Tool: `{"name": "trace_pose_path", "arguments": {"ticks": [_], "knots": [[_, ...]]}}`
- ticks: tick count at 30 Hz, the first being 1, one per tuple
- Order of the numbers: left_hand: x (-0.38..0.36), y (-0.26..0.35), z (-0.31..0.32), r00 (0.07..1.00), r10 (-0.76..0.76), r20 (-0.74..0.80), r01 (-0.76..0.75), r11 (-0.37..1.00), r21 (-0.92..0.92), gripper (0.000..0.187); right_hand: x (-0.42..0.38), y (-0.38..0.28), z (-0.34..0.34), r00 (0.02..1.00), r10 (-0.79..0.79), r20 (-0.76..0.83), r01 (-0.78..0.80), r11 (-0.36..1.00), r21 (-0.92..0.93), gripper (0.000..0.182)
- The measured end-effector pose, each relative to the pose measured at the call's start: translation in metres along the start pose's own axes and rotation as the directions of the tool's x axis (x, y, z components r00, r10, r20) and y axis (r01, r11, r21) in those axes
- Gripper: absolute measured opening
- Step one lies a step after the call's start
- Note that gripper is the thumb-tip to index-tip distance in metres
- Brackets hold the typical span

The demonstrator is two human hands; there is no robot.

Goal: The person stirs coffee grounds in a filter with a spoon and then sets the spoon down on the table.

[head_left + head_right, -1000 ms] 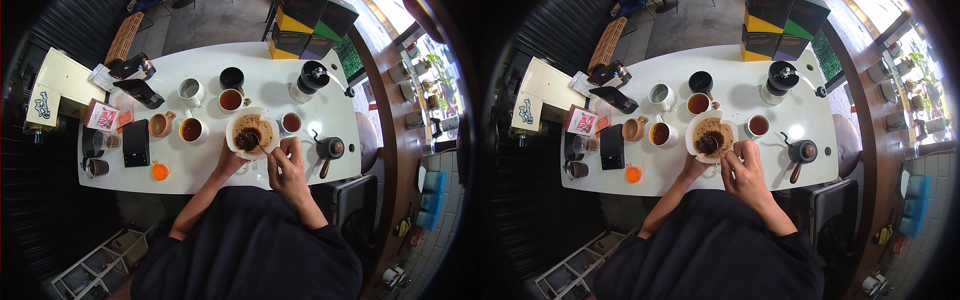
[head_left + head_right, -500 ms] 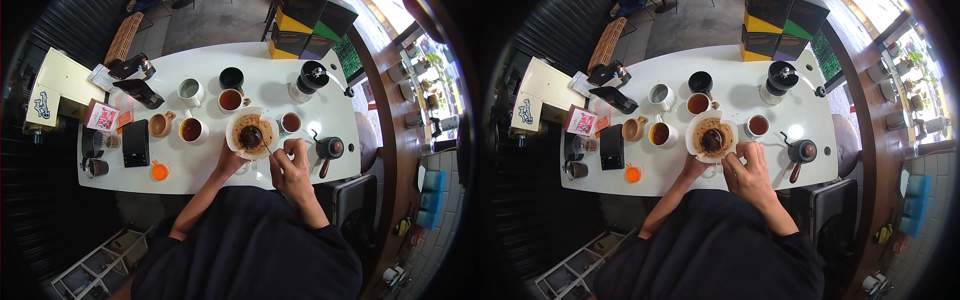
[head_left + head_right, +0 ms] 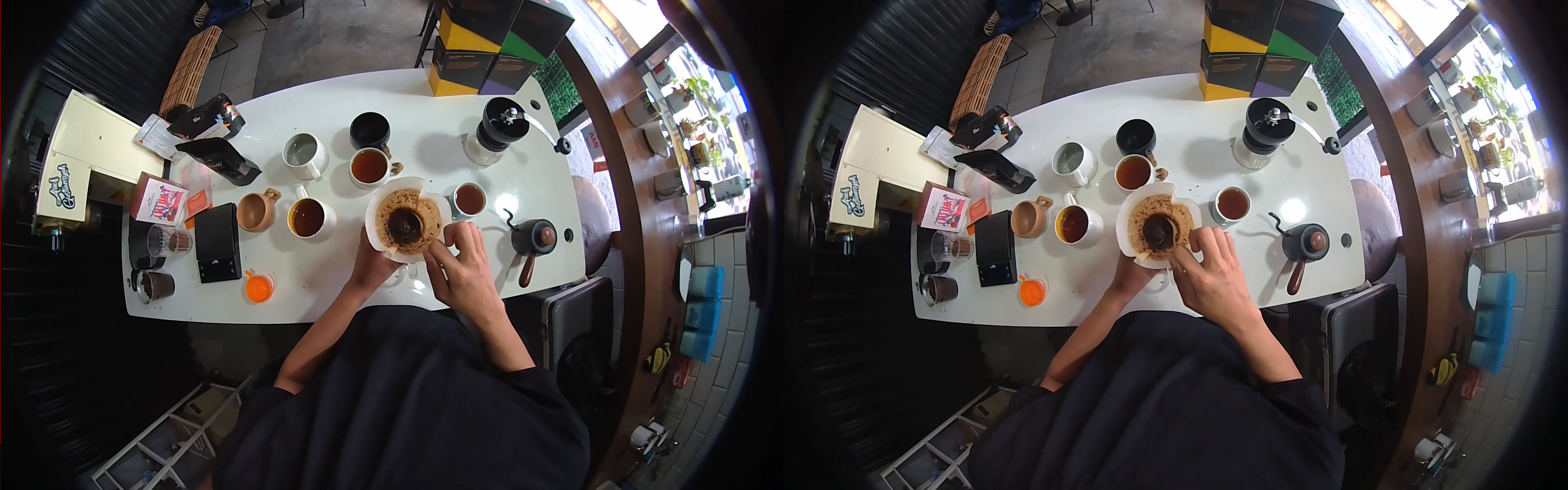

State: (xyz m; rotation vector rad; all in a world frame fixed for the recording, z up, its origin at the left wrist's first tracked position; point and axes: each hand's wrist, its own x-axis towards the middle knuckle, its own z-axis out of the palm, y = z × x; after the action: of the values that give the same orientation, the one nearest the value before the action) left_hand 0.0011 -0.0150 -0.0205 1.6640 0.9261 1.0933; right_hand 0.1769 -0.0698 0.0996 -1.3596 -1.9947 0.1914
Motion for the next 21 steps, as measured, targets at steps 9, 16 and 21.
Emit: {"name": "trace_pose_path", "arguments": {"ticks": [9,16,21], "knots": [[0.000,-0.009,0.000,0.999,0.052,-0.012,-0.052,0.999,0.016,0.046,-0.002,-0.014,-0.001,0.997,0.058,0.041,-0.061,0.995,0.077,0.013],[-0.003,-0.016,0.000,1.000,0.020,0.011,-0.021,0.994,0.103,0.049,0.001,-0.016,-0.013,0.999,0.034,0.020,-0.035,0.996,0.076,0.014],[-0.005,-0.024,0.001,1.000,-0.005,0.002,0.004,0.995,0.098,0.057,0.003,-0.011,-0.023,0.996,0.083,-0.040,-0.078,0.991,0.112,0.012]]}}
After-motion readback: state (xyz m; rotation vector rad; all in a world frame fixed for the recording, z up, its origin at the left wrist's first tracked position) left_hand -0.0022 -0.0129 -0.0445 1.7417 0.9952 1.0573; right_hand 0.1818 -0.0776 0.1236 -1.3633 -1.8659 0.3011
